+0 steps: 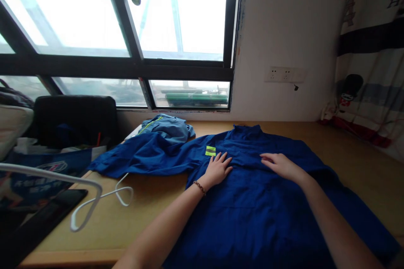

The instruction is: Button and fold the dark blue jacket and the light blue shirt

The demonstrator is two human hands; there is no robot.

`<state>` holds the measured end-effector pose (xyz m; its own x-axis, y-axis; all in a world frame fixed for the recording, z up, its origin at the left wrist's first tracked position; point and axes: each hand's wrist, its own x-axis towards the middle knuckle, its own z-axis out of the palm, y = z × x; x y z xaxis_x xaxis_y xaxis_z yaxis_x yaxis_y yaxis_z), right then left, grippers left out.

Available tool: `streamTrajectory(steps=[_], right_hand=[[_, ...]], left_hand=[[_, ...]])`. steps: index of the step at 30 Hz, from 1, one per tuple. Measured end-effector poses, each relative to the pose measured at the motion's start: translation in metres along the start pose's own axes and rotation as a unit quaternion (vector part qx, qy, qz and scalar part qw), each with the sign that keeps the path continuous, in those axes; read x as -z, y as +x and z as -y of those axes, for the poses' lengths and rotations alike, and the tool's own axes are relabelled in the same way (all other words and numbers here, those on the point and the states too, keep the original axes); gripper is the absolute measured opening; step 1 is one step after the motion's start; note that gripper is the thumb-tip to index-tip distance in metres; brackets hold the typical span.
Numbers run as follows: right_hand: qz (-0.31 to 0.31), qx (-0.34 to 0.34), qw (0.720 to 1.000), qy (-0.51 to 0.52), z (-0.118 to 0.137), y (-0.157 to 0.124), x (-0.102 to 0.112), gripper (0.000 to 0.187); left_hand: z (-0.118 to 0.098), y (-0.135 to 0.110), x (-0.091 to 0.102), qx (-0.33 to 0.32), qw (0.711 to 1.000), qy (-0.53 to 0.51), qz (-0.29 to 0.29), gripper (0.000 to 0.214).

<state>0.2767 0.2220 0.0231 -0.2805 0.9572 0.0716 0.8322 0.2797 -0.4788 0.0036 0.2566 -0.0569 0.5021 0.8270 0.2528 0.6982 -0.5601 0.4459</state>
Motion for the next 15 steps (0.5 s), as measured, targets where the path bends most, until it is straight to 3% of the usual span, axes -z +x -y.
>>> streamTrajectory(steps=[3,5,6,8,11,12,13,15], right_hand=[[-0.156,0.001,0.988,-0.016,0.024,0.032,-0.046,0.045],[-0.171,-0.038,0.983,-0.051,0.026,0.047,-0.079,0.048],[-0.162,-0.052,0.983,-0.069,0.023,0.051,-0.093,0.049],[-0.139,-0.059,0.984,-0.093,0.013,0.056,-0.113,0.048],[-0.132,-0.045,0.985,-0.099,-0.003,0.056,-0.122,0.047],[-0.134,-0.04,0.985,-0.097,-0.007,0.056,-0.122,0.047],[-0.136,-0.036,0.986,-0.094,-0.009,0.057,-0.122,0.047],[-0.14,-0.03,0.986,-0.088,-0.012,0.058,-0.121,0.047]], left_hand=[[-0.002,-0.002,0.005,0.013,0.997,-0.077,-0.008,0.042],[-0.002,-0.001,0.016,0.051,0.979,-0.193,-0.026,0.037],[-0.002,-0.001,0.024,0.088,0.956,-0.276,-0.04,0.033],[-0.002,-0.004,0.042,0.189,0.862,-0.466,-0.069,0.024],[-0.002,-0.027,0.067,0.323,0.673,-0.662,-0.067,0.013],[0.0,-0.039,0.074,0.351,0.636,-0.685,-0.051,0.013],[0.002,-0.053,0.079,0.372,0.618,-0.692,-0.032,0.016],[0.008,-0.084,0.084,0.408,0.606,-0.682,-0.037,0.027]])
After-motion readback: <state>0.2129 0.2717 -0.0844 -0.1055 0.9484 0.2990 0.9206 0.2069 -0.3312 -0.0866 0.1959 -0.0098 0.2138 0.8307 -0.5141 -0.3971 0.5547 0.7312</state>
